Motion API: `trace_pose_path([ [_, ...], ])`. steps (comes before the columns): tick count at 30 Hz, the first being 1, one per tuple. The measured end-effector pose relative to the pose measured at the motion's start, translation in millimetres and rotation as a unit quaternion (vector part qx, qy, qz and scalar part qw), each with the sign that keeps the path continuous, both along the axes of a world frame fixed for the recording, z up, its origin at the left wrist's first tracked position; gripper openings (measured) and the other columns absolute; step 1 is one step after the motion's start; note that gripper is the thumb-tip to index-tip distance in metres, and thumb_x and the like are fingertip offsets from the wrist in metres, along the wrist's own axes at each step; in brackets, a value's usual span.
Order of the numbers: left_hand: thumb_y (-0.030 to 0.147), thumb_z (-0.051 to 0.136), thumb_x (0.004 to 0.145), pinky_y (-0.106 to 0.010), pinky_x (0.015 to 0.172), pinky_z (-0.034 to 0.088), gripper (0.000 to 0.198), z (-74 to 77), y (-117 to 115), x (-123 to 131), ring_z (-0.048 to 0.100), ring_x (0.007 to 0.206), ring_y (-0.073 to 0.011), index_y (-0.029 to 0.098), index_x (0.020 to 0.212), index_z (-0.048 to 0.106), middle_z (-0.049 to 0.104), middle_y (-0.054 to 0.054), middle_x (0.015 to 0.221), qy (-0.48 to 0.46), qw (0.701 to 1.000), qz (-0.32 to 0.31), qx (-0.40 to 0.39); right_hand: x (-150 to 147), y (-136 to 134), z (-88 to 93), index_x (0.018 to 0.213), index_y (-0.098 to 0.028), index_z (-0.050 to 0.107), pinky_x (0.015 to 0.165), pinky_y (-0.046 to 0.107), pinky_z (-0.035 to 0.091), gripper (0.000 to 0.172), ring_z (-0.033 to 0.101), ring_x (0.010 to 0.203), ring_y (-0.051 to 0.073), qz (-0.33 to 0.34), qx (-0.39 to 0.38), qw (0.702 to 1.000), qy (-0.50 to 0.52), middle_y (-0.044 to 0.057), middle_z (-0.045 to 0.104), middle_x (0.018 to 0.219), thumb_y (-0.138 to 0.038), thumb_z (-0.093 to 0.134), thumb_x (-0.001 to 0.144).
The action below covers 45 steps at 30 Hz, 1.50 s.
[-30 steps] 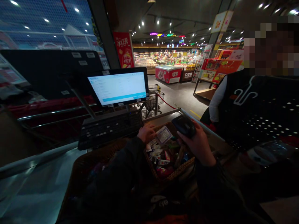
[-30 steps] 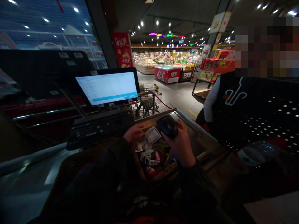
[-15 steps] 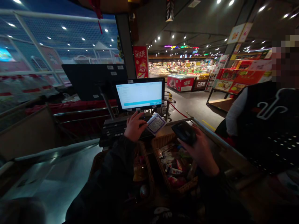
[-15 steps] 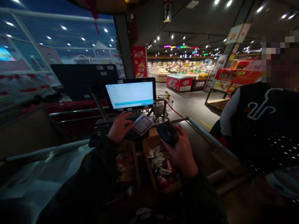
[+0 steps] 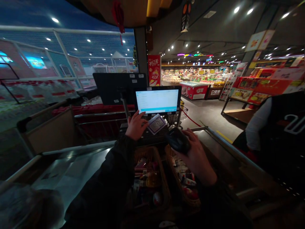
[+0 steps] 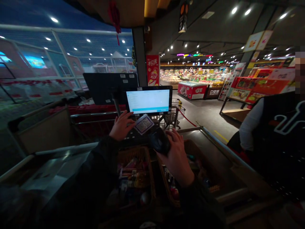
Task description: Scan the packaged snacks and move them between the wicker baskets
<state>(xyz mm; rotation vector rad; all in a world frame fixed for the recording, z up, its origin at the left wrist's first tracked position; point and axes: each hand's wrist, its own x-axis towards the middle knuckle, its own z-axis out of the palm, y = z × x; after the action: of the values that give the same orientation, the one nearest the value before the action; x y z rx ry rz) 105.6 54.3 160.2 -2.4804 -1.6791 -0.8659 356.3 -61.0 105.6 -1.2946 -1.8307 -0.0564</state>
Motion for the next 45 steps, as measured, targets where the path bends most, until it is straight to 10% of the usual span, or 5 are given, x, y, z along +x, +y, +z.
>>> trace_pose_path([
  [29,0.029,0.059,0.091,-0.071,0.116,0.02,0.017,-3.9,-17.7,-56.5,0.028,0.15,-0.034,0.024,0.092,0.075,0.049,-0.005,0.153,-0.015,1.0,0.011,-0.005,-44.3,-17.9,-4.8,0.12,-0.022,0.067,0.112,0.061,0.039,0.038,0.045,0.138,0.037,0.021,-0.004,1.0,-0.001,0.014,0.062,0.132,-0.032,0.07,0.083],
  [45,0.034,0.057,0.091,-0.07,0.113,0.026,0.02,-77.9,-39.2,-108.8,0.032,0.148,-0.0333,0.027,0.091,0.076,0.052,-0.005,0.151,0.032,0.991,0.043,-0.126,-59.4,-34.7,-35.2,0.122,-0.022,0.066,0.109,0.057,0.044,0.045,0.056,0.127,0.034,0.057,-0.09,0.994,0.016,0.013,0.064,0.127,-0.037,0.073,0.08],
])
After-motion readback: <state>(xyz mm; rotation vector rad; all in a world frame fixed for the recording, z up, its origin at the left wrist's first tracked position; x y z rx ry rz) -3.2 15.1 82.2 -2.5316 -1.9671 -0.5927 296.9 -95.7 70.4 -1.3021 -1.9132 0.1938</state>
